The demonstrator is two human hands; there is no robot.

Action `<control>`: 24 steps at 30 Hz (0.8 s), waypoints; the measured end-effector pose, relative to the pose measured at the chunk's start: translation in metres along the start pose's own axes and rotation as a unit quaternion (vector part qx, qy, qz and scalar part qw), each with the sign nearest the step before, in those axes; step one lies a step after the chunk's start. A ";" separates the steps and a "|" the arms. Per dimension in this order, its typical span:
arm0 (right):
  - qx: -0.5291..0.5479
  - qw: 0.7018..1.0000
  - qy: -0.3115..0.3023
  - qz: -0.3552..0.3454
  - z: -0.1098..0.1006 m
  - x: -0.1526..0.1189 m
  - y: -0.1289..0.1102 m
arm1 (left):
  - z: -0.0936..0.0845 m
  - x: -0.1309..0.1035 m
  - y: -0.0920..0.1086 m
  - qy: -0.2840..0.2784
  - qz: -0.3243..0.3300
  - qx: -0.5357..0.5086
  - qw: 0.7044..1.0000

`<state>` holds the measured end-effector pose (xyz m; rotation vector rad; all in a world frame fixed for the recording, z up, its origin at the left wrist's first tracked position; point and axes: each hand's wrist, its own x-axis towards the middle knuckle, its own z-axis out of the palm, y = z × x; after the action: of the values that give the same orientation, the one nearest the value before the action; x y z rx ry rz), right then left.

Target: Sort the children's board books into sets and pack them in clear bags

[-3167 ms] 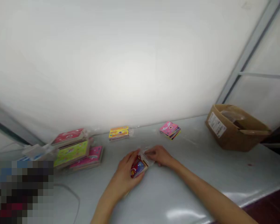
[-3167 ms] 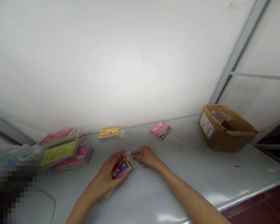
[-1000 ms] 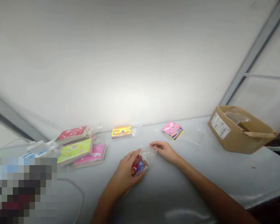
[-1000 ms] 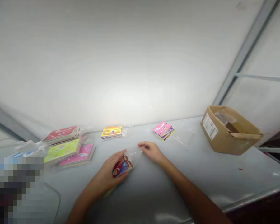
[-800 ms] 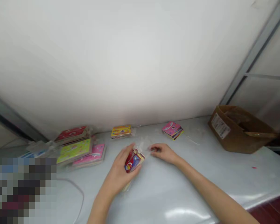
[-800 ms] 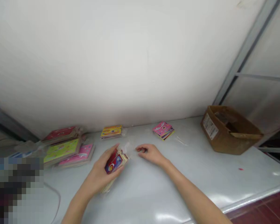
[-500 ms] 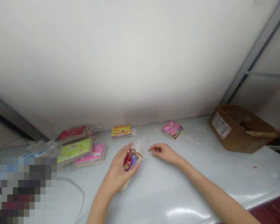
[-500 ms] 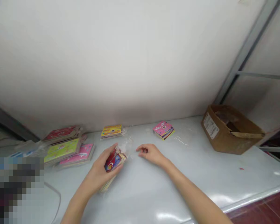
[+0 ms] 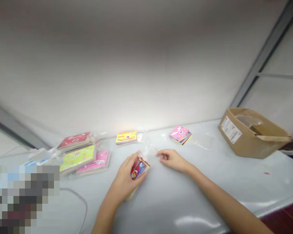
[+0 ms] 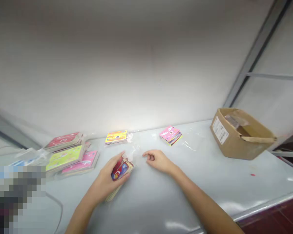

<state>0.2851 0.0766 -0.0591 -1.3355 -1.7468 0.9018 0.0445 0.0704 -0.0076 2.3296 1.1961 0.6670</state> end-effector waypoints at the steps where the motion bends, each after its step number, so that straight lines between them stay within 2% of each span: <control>1: 0.003 1.000 0.007 0.003 -0.002 0.000 -0.001 | 0.000 0.000 0.000 -0.001 0.000 0.001 1.000; 15: -0.030 1.000 -0.007 -0.006 -0.014 -0.003 0.001 | 0.002 0.000 0.006 -0.015 0.001 0.005 1.000; 24: -0.017 0.997 -0.076 0.008 -0.021 -0.006 0.002 | 0.005 0.000 0.001 -0.014 0.008 0.010 1.000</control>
<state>0.3056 0.0729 -0.0523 -1.3342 -1.8755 1.0097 0.0477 0.0690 -0.0112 2.3591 1.1783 0.6299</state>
